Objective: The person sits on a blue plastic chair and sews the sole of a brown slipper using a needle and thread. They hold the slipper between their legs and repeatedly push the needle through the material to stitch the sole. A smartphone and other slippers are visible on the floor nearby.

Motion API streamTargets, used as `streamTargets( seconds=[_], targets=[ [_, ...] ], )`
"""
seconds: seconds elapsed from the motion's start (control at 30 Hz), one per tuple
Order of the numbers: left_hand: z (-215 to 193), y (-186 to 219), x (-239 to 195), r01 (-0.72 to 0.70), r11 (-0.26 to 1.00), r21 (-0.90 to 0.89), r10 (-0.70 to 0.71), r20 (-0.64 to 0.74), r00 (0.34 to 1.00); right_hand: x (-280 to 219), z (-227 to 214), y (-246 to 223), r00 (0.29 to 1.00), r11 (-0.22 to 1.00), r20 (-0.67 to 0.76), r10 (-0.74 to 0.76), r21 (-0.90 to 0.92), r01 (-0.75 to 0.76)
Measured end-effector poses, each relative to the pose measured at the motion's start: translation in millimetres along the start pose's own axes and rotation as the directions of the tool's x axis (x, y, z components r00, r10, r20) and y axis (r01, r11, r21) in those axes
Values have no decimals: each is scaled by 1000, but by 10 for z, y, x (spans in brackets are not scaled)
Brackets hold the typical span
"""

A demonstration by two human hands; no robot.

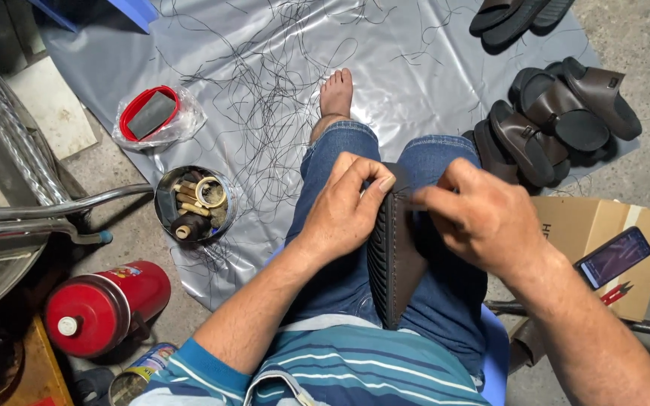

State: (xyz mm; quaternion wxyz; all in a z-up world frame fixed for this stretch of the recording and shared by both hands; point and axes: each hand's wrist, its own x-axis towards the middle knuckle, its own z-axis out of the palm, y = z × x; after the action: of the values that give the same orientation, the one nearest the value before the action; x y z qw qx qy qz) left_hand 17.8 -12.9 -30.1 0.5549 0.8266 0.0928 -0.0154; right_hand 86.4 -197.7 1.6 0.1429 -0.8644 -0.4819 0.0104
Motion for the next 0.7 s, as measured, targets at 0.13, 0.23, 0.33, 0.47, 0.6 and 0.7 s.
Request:
streamTargets(
  seconds=[0.13,0.23,0.33,0.47,0.6,0.7],
  targets=[
    [-53,99,-65,-31,999,-22,31,-4,1000,37,66,4,995,994,26,101,-36,-100],
    [-158,131,-138,-104,994,21,105,-31,994,99,42,-29,976,982,111,186,-59,-180],
    [-272,121,-271,-105,984,147,102,27,994,87,-16,-112,987,987,62,150,39,-153],
    [-317,4,-381,-34,934,356,-37,189,981,-7,-40,-303,996,983,7,85,162,-85],
    [-471,2,-409,-140,954,-267,217,284,934,-277,241,-431,986,907,45,158,389,-163],
    [-647,109,-492,-218,677,-703,411,115,904,-415,349,-479,947,751,-36,320,619,-230]
  ],
)
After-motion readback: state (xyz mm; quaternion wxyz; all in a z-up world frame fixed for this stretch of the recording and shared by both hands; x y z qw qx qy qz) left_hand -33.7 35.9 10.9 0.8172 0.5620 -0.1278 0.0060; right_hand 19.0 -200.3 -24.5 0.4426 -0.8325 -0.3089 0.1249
